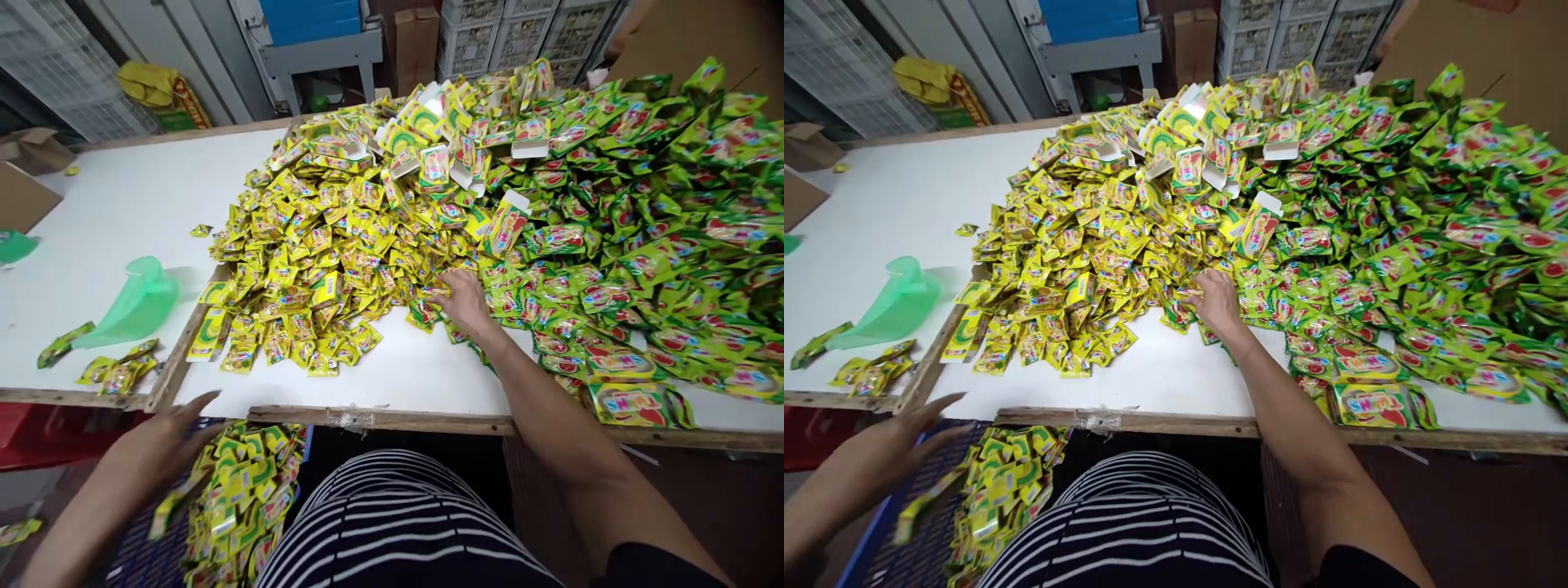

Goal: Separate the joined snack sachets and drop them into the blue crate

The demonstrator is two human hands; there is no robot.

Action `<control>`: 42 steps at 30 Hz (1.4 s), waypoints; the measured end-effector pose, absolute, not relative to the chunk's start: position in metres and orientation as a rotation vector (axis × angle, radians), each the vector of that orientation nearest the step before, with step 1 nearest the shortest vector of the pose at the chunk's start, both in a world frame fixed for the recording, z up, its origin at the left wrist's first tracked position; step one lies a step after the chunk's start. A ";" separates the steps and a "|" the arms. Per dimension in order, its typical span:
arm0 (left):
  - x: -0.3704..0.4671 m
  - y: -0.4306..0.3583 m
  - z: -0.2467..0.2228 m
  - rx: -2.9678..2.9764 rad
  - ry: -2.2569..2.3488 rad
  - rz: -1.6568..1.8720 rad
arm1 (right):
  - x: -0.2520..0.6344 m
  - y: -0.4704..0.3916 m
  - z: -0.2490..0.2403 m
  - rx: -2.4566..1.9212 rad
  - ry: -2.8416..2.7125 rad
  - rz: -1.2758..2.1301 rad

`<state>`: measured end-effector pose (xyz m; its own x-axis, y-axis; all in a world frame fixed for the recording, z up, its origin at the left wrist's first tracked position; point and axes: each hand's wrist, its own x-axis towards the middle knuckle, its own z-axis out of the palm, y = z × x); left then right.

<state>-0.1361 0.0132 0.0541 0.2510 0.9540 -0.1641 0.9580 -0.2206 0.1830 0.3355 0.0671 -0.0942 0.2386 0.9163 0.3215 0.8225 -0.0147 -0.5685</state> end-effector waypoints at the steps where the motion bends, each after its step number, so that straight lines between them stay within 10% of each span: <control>1: -0.113 0.015 0.053 2.300 1.806 -0.030 | 0.336 0.066 -0.097 -1.836 -1.551 0.200; 12: 0.167 0.084 -0.014 2.942 0.904 0.073 | 0.363 0.054 -0.087 -1.834 -1.548 0.103; 19: 0.165 0.096 -0.041 2.652 1.121 0.247 | 0.349 0.043 -0.052 -1.745 -1.383 0.196; 31: 0.144 0.088 -0.042 0.889 0.843 0.823 | 0.305 0.040 -0.056 -1.162 -1.164 1.371; 42: 0.141 0.089 -0.049 0.997 0.999 0.824 | 0.319 0.038 -0.053 -1.468 -1.392 1.105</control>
<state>0.1407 0.0890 -0.0490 0.3321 0.8997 -0.2831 -0.1066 0.3341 0.9365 0.3193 0.0380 -0.0534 0.0071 0.9981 -0.0614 0.2868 -0.0609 -0.9560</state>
